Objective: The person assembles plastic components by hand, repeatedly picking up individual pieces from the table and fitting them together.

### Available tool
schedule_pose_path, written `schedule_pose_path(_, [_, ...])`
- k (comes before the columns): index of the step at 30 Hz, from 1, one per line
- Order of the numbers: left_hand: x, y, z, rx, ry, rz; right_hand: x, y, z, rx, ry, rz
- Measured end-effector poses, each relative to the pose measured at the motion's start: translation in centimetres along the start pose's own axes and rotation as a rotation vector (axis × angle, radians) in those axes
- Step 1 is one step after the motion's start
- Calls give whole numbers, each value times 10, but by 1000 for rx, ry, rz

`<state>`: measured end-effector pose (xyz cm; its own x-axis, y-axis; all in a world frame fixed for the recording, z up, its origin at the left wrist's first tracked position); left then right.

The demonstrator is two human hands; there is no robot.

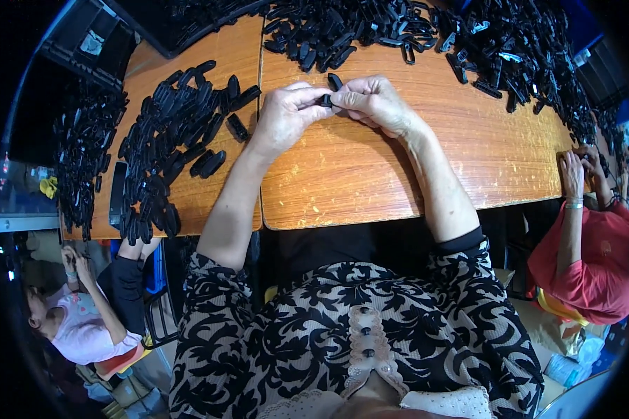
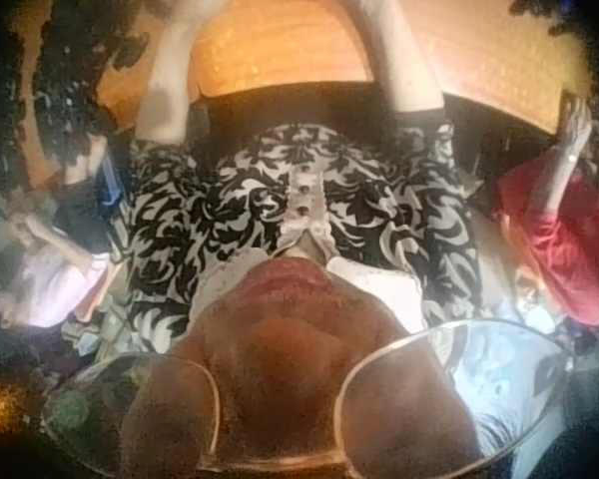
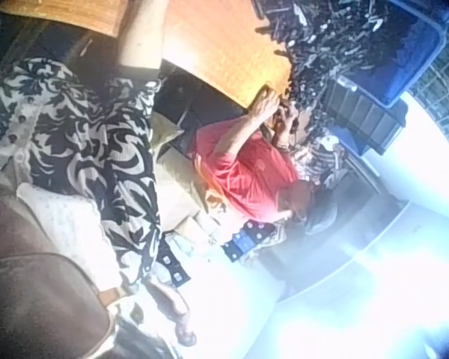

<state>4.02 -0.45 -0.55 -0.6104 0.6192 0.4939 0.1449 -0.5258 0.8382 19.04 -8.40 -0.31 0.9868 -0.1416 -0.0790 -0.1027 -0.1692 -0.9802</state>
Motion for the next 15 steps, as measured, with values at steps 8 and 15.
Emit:
schedule_pose_path(8, [1,13,-2,-231,66,188,1,-5,1,-33,-32,-90])
schedule_pose_path(15, [3,5,-5,-10,102,-386,-5,-4,-5,-49,72,-77])
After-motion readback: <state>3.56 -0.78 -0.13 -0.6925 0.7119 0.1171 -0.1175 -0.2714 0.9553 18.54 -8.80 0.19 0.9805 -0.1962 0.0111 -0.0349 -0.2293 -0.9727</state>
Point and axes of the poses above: each hand's wrist, its own z-axis towards the middle knuckle, its own x-axis out of the back of the hand, y = z × x, the point moved 4 cm from there along z, towards the middle knuckle, and after that the axes turned 4 degrees about z, right-handed, at the moved point
